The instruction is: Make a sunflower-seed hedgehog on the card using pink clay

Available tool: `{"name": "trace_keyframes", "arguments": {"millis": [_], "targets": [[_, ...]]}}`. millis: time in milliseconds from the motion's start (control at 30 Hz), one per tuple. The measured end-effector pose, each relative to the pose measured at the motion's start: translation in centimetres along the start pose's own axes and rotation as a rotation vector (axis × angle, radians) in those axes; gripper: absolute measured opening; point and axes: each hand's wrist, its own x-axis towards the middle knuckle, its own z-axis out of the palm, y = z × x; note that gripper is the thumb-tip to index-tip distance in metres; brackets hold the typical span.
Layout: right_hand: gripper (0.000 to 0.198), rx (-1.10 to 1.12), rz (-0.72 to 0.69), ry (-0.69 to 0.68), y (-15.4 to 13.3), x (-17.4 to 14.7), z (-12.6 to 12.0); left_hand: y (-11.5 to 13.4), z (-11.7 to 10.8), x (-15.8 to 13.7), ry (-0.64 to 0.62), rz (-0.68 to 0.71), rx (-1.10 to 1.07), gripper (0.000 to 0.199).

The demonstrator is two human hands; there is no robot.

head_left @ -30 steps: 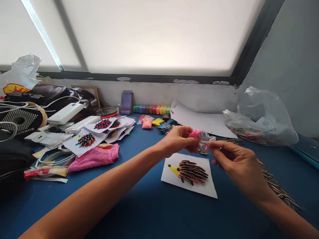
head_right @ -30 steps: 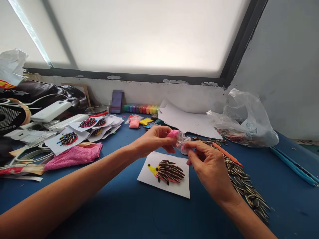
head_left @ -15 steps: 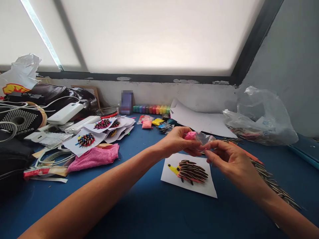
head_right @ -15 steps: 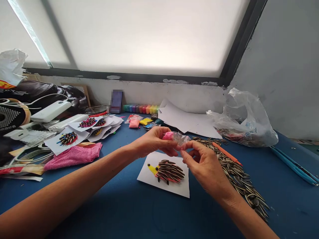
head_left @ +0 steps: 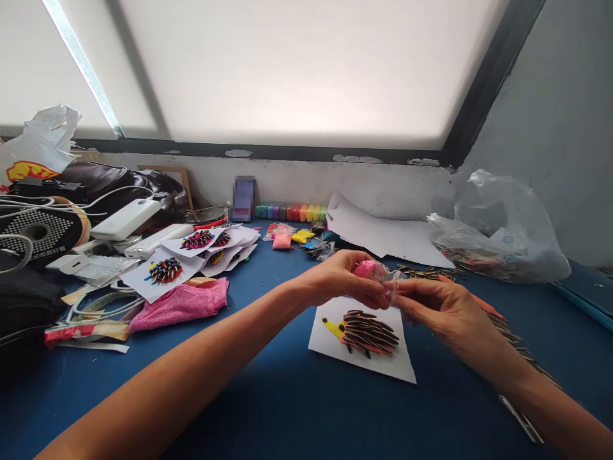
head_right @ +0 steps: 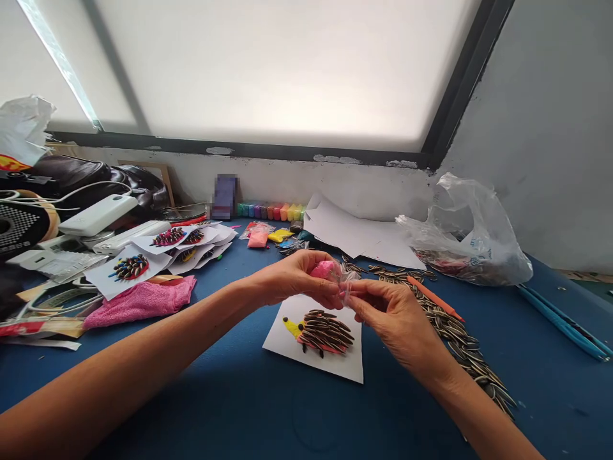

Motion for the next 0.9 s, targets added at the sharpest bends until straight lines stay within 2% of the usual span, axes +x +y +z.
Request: {"name": "trace_keyframes", "arguments": {"millis": [233, 367, 467, 567, 633, 667, 733, 800, 833, 900], "targets": [[0.028, -0.039, -0.102, 0.112, 0.3, -0.2, 0.1, 0.7, 1.0, -0.3, 0.071, -0.017, -0.041, 0.033], [0.024, -0.101, -0.11, 0.178, 0.4, -0.5, 0.3, 0.3, 1.4, -0.4, -0.003, -0.044, -0.019, 0.028], [0.026, -0.116, -0.131, 0.167, 0.4, -0.6, 0.7, -0.4, 1.5, -0.3, -0.088, -0.058, -0.011, 0.024], [0.028, -0.137, -0.154, 0.169, 0.7, -0.5, 1.0, -0.7, 1.3, -0.1, -0.084, -0.077, 0.019, 0.029], [0.028, -0.156, -0.168, 0.227, 0.9, -0.4, 1.0, -0.5, 1.0, 0.1, 0.007, -0.072, 0.131, 0.036], [0.028, -0.164, -0.174, 0.267, 1.0, -0.4, 1.0, -0.4, 0.9, 0.2, 0.097, -0.037, 0.224, 0.04], [0.028, -0.178, -0.188, 0.337, 1.2, -0.3, 0.8, 0.0, 0.9, 0.2, 0.349, 0.118, 0.463, 0.042], [0.027, -0.19, -0.205, 0.374, 1.3, -0.3, 0.6, 0.1, 1.4, 0.2, 0.524, 0.284, 0.668, 0.029], [0.026, -0.196, -0.216, 0.382, 1.3, -0.3, 0.6, 0.1, 1.8, 0.2, 0.517, 0.312, 0.719, 0.021], [0.024, -0.209, -0.25, 0.388, 1.3, -0.4, 0.7, -0.1, 2.7, 0.1, 0.346, 0.256, 0.695, 0.023]]}}
